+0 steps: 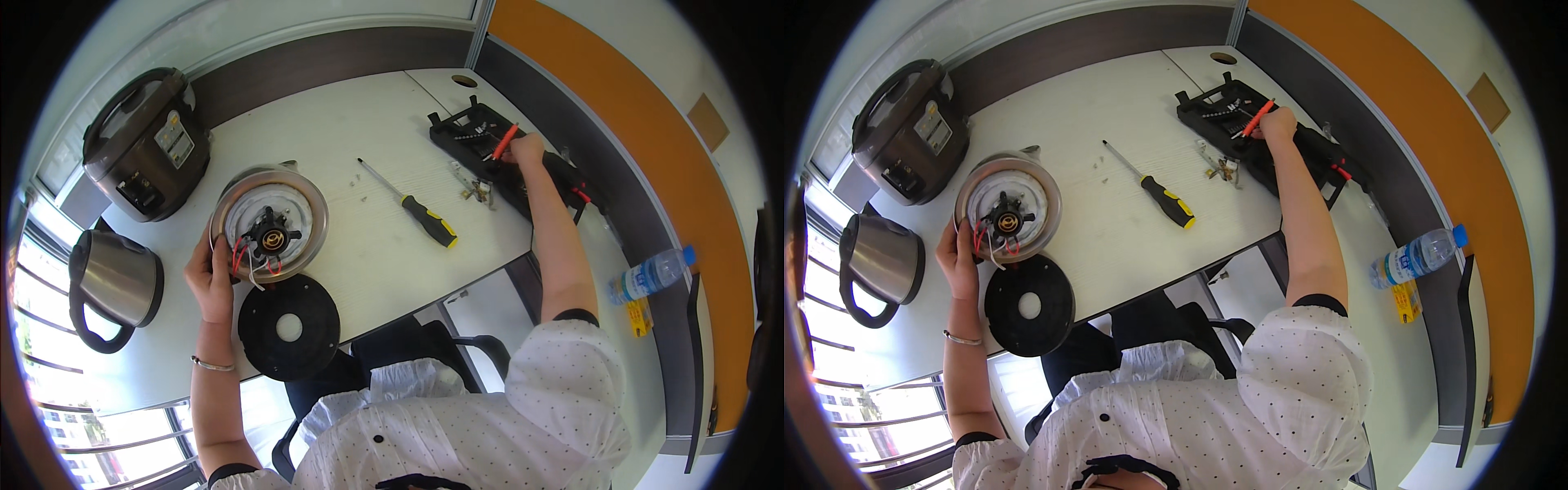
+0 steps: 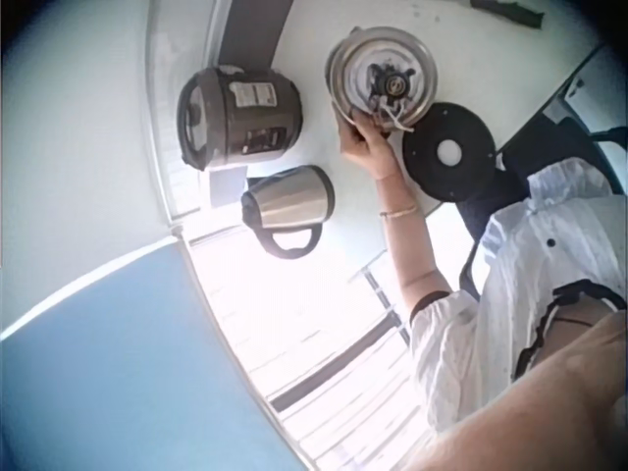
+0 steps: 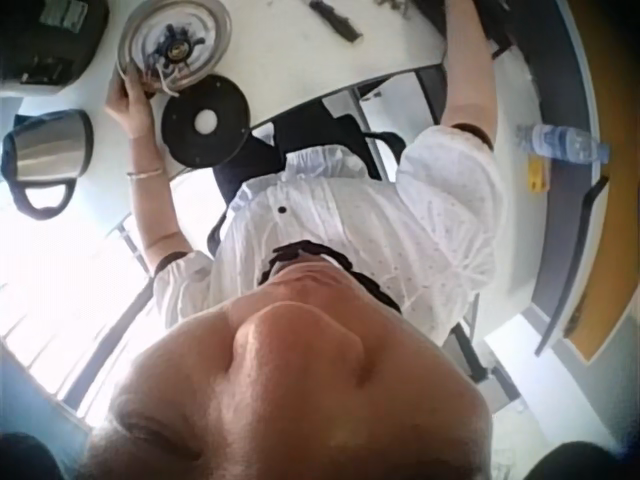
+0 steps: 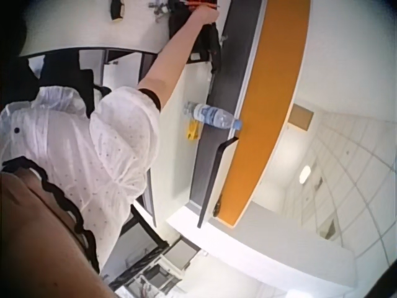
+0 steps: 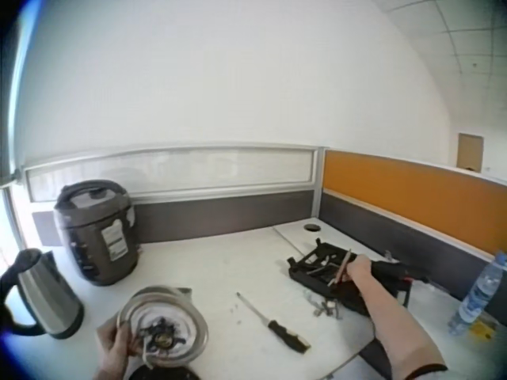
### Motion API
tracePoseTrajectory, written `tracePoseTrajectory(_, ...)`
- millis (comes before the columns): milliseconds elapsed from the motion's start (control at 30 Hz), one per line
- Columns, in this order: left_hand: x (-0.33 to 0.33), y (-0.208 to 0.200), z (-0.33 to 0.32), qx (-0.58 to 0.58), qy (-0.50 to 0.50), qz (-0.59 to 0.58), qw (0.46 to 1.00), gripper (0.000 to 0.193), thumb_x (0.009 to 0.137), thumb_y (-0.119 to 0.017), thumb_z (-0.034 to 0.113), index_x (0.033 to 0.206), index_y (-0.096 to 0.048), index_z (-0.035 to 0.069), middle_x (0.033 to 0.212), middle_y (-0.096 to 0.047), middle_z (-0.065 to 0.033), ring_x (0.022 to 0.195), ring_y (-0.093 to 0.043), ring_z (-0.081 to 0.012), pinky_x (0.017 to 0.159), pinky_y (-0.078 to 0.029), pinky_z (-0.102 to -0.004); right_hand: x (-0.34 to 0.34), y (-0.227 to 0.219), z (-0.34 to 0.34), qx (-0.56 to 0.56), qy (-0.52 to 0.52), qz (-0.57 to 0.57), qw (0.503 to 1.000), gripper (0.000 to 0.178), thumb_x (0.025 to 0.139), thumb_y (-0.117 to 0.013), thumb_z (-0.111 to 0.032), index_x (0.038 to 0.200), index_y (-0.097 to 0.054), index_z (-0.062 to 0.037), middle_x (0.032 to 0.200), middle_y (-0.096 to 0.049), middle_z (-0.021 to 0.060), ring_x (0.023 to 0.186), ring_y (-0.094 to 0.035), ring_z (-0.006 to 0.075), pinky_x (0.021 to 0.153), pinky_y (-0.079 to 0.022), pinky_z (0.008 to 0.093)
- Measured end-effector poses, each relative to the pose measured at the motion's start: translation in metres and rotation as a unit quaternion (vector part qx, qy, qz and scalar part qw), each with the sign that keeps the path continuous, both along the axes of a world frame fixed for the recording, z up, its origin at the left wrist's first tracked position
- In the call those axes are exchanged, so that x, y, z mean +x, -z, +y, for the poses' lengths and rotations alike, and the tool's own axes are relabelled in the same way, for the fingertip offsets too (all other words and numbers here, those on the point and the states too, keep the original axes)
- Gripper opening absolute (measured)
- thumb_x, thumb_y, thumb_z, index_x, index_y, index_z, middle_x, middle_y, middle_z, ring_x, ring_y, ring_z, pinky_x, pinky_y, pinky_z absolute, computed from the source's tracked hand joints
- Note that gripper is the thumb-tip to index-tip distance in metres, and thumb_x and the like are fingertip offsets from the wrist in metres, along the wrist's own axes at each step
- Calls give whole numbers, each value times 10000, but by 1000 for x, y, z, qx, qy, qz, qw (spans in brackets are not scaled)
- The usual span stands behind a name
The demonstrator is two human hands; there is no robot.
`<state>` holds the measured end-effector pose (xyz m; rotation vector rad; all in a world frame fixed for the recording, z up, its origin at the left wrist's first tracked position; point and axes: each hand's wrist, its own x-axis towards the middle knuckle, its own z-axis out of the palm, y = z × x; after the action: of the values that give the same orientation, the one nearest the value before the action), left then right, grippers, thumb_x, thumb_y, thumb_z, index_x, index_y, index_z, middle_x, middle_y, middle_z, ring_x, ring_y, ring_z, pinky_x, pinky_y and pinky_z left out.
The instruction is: The person assembles a small appliance by connecting internal wires, placing a base cover, and securing it with screws. They use a screwdriver to tighten the screws on the base.
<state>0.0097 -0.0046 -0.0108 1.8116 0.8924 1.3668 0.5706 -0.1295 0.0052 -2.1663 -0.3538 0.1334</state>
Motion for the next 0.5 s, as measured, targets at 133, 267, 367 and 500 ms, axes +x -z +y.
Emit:
tracePoseTrajectory(133, -5, -8, -6, -40, -7, 25, 999, 339, 901, -539, 115, 1195, -562, -52, 838, -596, -16, 741, -493, -56, 679, -429, -200, -15, -5, 5, -60, -22, -83, 994, 165, 816, -524, -36, 747, -635, 64, 606, -642, 173, 494, -652, 250, 498, -537, 318)
tracePoseTrajectory(267, 1, -10, -7, -42, 10, 5, 999, 349, 895, -544, 117, 1208, -558, -38, 822, -584, -10, 731, -481, -55, 668, -426, -204, 1, 4, 6, -140, -39, -197, 969, 204, 793, -560, -119, 731, -655, 50, 601, -632, 197, 558, -655, 314, 585, -531, 409)
tracePoseTrajectory(367, 2, -6, -3, 7, 2, 11, 1000, 380, 872, -568, 128, 1229, -556, -3, 772, -567, 4, 692, -460, -50, 639, -421, -206, 3, 2, 5, -219, -40, -250, 942, 244, 796, -555, -174, 838, -672, 36, 838, -652, 251, 848, -636, 401, 742, -506, 466)
tracePoseTrajectory(500, 6, -8, -3, 2, -1, 3, 1000, 377, 875, -571, 131, 1226, -556, -4, 700, -552, 7, 632, -451, -45, 589, -417, -202, -50, -23, -1, -263, -20, -342, 902, 266, 825, -558, -225, 989, -665, -45, 992, -646, 182, 898, -632, 356, 772, -506, 454)
